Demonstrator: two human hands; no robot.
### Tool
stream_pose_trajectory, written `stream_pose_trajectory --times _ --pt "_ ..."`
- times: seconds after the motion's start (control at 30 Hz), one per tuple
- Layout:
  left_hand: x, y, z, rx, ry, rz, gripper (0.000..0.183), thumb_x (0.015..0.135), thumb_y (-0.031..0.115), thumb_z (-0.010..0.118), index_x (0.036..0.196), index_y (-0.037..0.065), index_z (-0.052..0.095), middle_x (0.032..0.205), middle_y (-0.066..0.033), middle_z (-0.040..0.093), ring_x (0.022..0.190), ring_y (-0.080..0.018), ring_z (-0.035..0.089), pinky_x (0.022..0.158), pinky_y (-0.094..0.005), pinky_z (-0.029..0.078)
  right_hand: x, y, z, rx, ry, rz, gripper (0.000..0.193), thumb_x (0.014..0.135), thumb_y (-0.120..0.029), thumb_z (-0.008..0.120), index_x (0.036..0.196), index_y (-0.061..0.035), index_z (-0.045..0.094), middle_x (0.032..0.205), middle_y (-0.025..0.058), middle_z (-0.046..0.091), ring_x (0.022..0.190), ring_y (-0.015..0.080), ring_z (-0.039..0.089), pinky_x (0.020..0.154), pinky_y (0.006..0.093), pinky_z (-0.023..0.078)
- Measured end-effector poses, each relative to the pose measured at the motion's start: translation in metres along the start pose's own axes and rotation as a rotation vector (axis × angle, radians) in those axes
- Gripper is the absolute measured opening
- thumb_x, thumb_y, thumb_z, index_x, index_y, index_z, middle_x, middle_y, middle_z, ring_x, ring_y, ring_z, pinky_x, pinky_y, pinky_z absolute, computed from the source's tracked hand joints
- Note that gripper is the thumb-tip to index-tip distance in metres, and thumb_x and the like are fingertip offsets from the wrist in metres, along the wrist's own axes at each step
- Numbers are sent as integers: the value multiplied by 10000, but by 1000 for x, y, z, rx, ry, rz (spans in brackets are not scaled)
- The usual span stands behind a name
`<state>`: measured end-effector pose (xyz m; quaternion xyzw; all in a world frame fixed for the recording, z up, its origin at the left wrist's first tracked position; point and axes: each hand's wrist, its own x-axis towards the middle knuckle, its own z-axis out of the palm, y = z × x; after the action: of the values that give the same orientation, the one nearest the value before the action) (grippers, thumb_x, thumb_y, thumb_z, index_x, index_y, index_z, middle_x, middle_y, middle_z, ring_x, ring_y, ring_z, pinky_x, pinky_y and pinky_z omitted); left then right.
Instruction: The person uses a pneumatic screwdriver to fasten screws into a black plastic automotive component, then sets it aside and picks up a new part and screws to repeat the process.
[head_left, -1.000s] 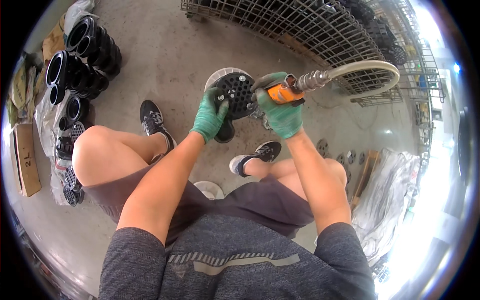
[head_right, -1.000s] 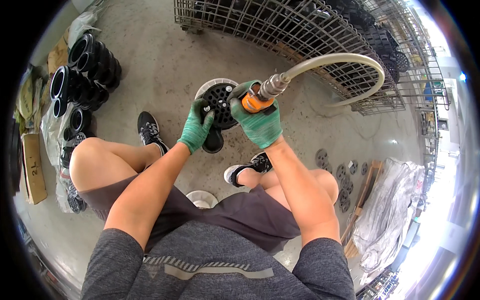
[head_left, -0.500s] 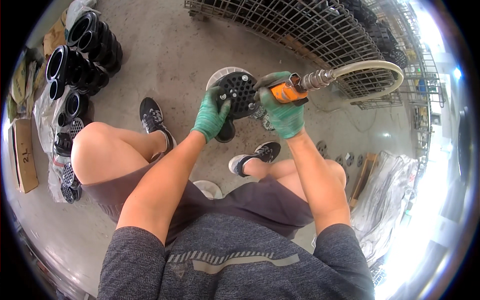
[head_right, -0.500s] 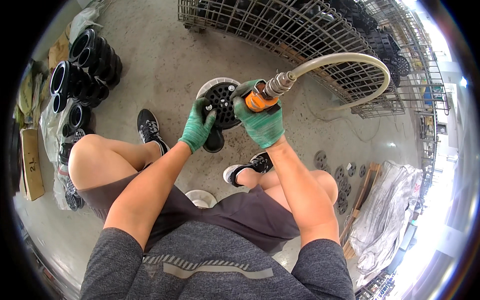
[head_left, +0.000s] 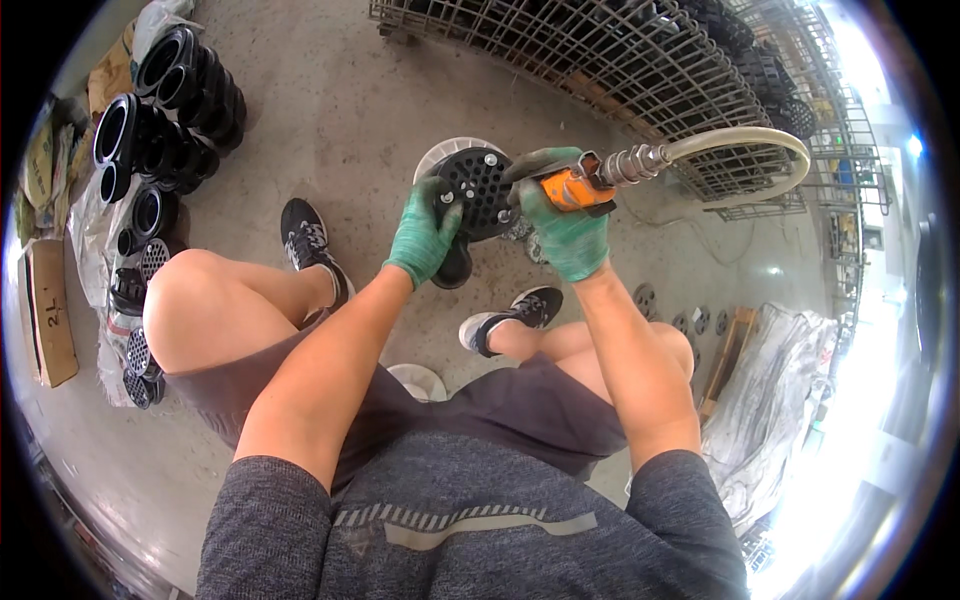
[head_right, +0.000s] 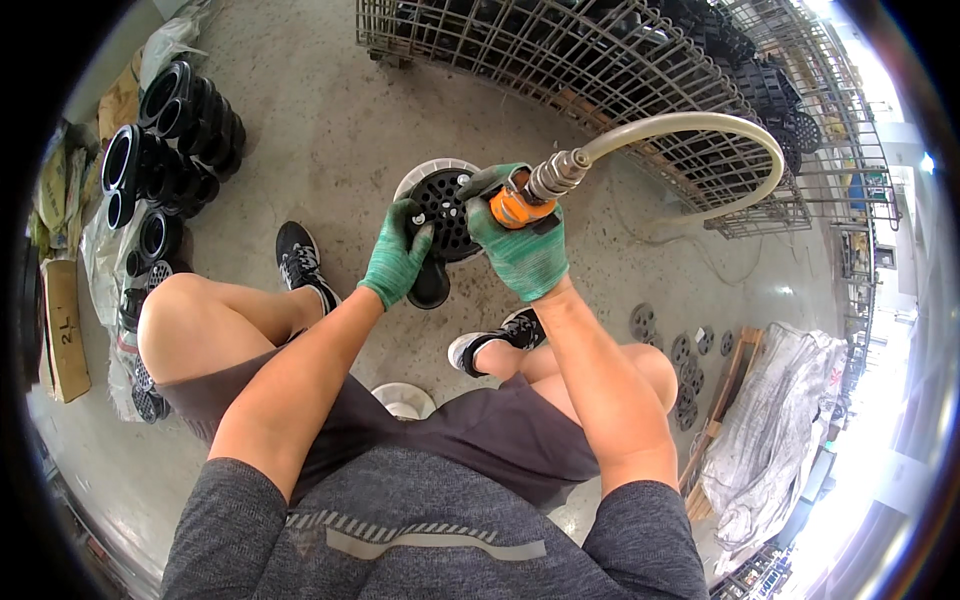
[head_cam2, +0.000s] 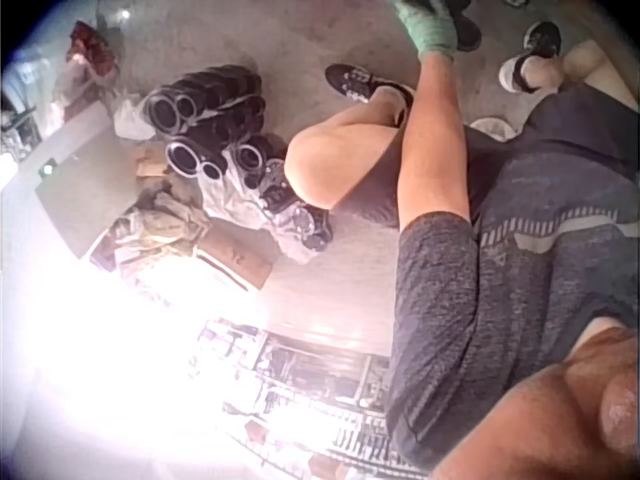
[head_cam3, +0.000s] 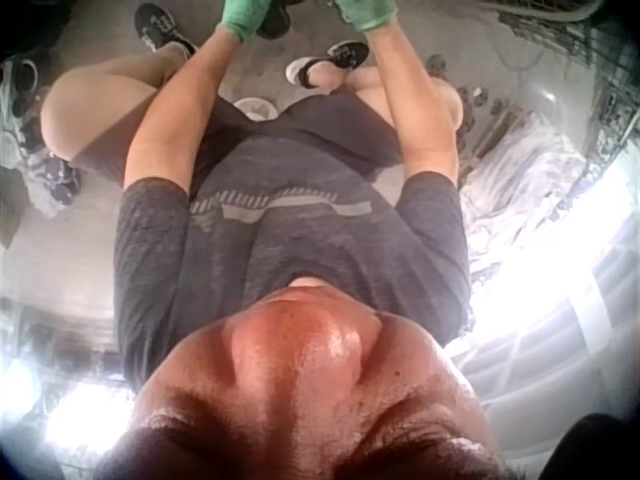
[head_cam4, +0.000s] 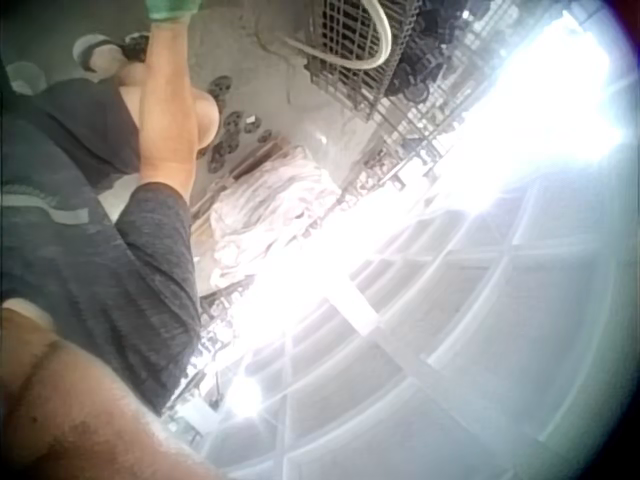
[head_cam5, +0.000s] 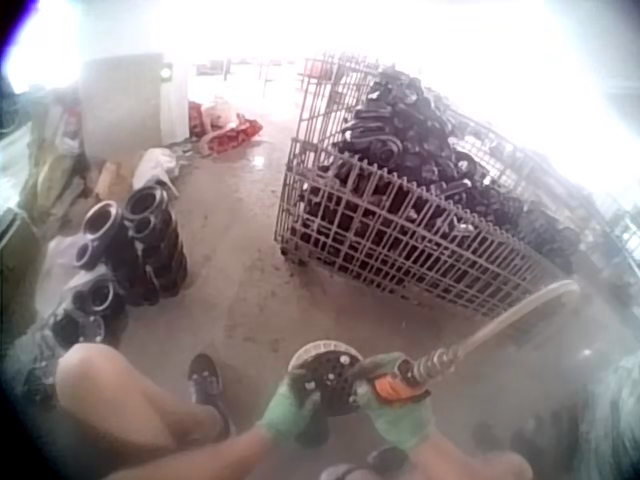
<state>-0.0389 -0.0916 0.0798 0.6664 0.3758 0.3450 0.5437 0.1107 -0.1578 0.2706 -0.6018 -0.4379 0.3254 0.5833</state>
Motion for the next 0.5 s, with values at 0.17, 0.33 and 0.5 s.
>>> stream_pose_trajectory --times 0.17,0.33,0.5 --pt "0 7 2 -82 -6 -48 439 963 94 683 1348 42 478 1266 -192 594 1115 -329 610 1012 -396 483 -2 1 -3 54 33 43 185 883 15 723 1043 -45 651 962 33 711 785 90 646 686 253 569" --pt "-1 9 0 -66 -6 -44 444 962 91 686 1350 35 477 1259 -186 596 1120 -315 609 1017 -390 483 -1 1 -2 41 40 25 190 879 22 720 1043 -43 650 961 36 710 788 84 645 676 247 570" --pt "0 7 -2 -72 -67 -95 451 1003 70 614 1403 60 406 1294 -116 532 1172 -222 519 1078 -334 414 -1 5 -3 -21 25 -26 165 910 44 644 1057 -20 604 962 107 725 780 149 709 700 285 598"
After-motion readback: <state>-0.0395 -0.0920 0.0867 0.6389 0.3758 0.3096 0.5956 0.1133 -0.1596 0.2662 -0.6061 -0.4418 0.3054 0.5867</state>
